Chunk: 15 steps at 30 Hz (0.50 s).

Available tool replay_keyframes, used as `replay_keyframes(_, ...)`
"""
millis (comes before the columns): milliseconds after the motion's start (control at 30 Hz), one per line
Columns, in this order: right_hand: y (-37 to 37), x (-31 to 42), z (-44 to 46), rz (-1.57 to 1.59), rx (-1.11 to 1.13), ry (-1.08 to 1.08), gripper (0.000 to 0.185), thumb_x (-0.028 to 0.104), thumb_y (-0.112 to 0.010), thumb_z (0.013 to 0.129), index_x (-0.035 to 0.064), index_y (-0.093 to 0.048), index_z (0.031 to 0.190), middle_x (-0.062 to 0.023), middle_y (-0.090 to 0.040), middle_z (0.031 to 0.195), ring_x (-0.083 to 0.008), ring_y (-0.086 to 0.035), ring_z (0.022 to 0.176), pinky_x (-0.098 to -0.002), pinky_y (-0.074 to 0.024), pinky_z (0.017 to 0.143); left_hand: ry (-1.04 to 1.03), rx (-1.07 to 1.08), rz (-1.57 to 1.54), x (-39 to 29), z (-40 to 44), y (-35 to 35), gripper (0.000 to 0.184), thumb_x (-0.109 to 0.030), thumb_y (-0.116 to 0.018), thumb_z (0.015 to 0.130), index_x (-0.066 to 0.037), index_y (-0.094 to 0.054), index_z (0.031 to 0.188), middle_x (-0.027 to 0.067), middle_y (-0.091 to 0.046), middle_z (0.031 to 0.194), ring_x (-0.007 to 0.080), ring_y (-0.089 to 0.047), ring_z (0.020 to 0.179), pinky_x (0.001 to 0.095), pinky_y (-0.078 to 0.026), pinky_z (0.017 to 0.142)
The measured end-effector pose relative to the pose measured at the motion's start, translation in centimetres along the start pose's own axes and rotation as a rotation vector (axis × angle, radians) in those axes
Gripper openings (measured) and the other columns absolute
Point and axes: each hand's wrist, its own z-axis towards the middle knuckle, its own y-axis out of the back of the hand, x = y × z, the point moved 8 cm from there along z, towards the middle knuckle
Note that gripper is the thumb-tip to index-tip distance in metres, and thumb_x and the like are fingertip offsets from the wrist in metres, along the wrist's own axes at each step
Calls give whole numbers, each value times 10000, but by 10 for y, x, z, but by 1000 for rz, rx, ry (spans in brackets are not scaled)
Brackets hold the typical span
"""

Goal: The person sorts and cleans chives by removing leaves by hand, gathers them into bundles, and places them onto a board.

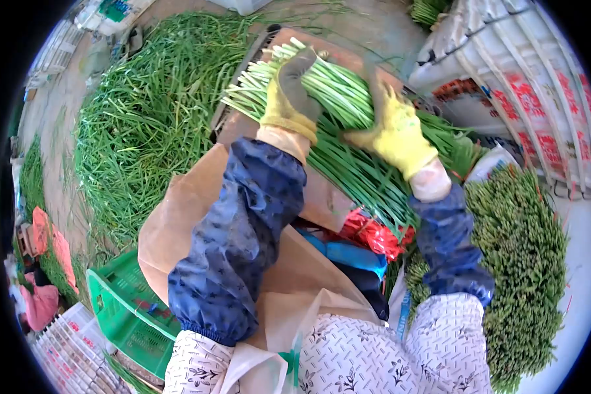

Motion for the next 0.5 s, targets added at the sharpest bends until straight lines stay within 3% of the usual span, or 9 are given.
replay_keyframes(67, 1, 2, 1, -23, -9, 16, 1166, 398, -830, 577, 20, -201, 1483, -297, -478, 1307, -442, -508, 1170, -449, -422, 996, 49, -60, -82, -7, -3, 1, 274, -121, -595, 868, 7, -589, 1110, 117, -652, 955, 270, -630, 849, 395, -530, 813)
replay_keyframes(133, 17, 9, 7, -79, 35, 96, 1106, 380, -826, 588, 9, -257, 1462, -277, -493, 1298, -414, -537, 1143, -439, -436, 975, 29, -42, -94, -6, 0, -3, 337, -146, -632, 831, 18, -643, 1125, 87, -639, 1049, 219, -595, 950, 325, -473, 896)
replay_keyframes(233, 27, 26, 27, -145, -6, 206, 905, 325, -798, 644, 41, -388, 1400, -220, -547, 1249, -367, -560, 1118, -416, -455, 941, 31, 57, -13, -27, 12, -2, 653, -325, -626, 845, 8, -440, 1375, 193, -333, 1496, 339, -264, 1395, 468, -153, 1157)
replay_keyframes(267, 17, 31, 41, -122, 51, 158, 864, 301, -787, 663, 30, -406, 1390, -202, -558, 1247, -356, -555, 1135, -398, -450, 953, 52, 78, -100, -37, 33, 13, 204, -259, -618, 885, -75, -601, 973, 98, -641, 962, 250, -608, 921, 427, -480, 911)
replay_keyframes(300, -7, 34, 54, -142, 165, 111, 828, 316, -769, 688, 43, -418, 1386, -199, -568, 1242, -344, -561, 1134, -391, -454, 946, 49, -16, 216, -57, 22, 18, 560, -319, -665, 834, -61, -515, 1307, 114, -564, 1246, 271, -488, 1182, 431, -308, 1066)
replay_keyframes(333, -30, 32, 68, -163, 274, 69, 793, 330, -751, 712, 56, -429, 1383, -197, -579, 1238, -333, -567, 1133, -384, -457, 939, -110, -149, 489, -92, 24, 37, 380, -285, -694, 835, -31, -611, 1105, 101, -646, 1012, 227, -614, 931, 385, -480, 898)
replay_keyframes(400, -56, 15, 87, -49, 385, 28, 751, 332, -743, 725, 94, -451, 1375, -194, -617, 1188, -329, -591, 1100, -382, -467, 921, -291, -172, 638, -124, 13, 33, 444, -241, -742, 796, -9, -608, 1150, 120, -647, 1034, 233, -634, 914, 383, -504, 837)
replay_keyframes(467, -55, 20, 95, 54, 424, 129, 725, 335, -737, 724, 124, -472, 1365, -198, -643, 1139, -327, -610, 1065, -382, -477, 905, -1145, 25, 1169, -163, -47, -39, 440, -308, -741, 795, 26, -625, 1059, 165, -654, 960, 287, -649, 897, 405, -515, 768)
replay_keyframes(500, -62, 17, 98, 43, 410, 158, 715, 346, -746, 718, 113, -491, 1343, -191, -647, 1122, -333, -610, 1056, -380, -479, 900, -1197, 67, 1566, -140, -30, -42, 463, -352, -710, 813, 24, -622, 1067, 184, -652, 965, 316, -647, 889, 411, -508, 781)
